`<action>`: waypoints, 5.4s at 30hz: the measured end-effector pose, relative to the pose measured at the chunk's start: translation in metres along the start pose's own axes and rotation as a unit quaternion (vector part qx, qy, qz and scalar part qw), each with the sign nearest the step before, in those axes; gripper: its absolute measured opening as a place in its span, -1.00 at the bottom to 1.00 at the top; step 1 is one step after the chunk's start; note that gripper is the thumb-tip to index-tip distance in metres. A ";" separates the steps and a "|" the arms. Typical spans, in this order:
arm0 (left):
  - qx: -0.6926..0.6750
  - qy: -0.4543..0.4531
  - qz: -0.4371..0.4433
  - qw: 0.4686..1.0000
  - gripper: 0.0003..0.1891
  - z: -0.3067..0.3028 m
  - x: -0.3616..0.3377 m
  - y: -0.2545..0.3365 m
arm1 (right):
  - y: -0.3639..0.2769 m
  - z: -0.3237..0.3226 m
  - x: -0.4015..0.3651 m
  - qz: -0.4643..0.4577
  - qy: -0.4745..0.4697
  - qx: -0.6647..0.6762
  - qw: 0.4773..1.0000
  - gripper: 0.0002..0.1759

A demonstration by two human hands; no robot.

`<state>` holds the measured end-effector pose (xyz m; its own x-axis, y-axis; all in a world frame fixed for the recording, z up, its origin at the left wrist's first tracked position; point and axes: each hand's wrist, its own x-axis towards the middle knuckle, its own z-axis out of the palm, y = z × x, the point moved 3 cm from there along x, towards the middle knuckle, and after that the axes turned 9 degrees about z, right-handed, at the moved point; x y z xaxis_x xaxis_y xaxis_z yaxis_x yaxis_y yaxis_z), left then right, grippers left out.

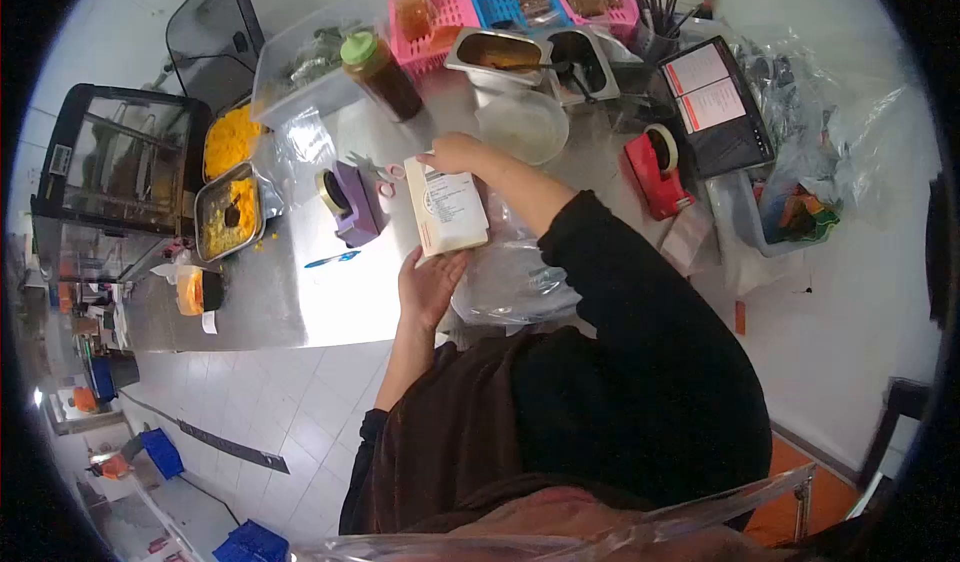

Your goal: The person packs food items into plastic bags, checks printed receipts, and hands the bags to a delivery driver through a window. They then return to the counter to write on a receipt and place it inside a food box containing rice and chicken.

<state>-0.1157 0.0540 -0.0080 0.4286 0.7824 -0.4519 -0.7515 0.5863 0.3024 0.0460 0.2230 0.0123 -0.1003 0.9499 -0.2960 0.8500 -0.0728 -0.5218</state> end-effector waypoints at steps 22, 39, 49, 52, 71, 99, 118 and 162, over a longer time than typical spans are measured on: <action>0.861 -0.063 0.241 0.444 -0.70 0.030 -0.029 -0.023 | 0.135 0.037 -0.309 0.176 0.313 0.068 0.931 -0.63; 0.647 -0.104 0.131 0.743 -0.24 -0.062 -0.052 -0.050 | 0.153 0.059 -0.326 0.115 0.152 0.355 0.915 -0.10; 0.661 0.042 0.109 0.741 -0.33 -0.026 -0.065 -0.044 | 0.162 -0.128 -0.202 0.038 0.305 0.127 0.943 -0.75; 0.635 0.055 0.100 0.764 -0.36 -0.030 -0.066 -0.046 | 0.228 -0.191 -0.117 0.067 0.514 0.010 0.855 -0.81; 0.604 0.059 0.091 0.790 -0.42 -0.044 -0.064 -0.048 | 0.325 -0.208 -0.005 0.120 0.446 0.009 0.887 -0.89; 0.471 -0.052 -0.086 0.877 -0.73 -0.062 -0.083 -0.037 | 0.036 0.059 -0.276 -0.177 -0.195 0.055 0.963 -0.56; 0.452 -0.091 0.403 0.790 -0.84 0.111 -0.099 0.036 | 0.110 -0.088 -0.247 0.020 0.129 0.455 0.881 -0.77; 0.778 -0.298 0.353 0.425 0.06 0.127 -0.038 -0.020 | -0.051 -0.097 -0.253 -0.185 0.077 0.509 0.837 -0.33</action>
<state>-0.0529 0.0390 0.1102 0.7714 0.5211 0.3652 0.2456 -0.7733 0.5846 0.0779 0.0157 0.1917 -0.1246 0.9869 0.1026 -0.1129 0.0887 -0.9896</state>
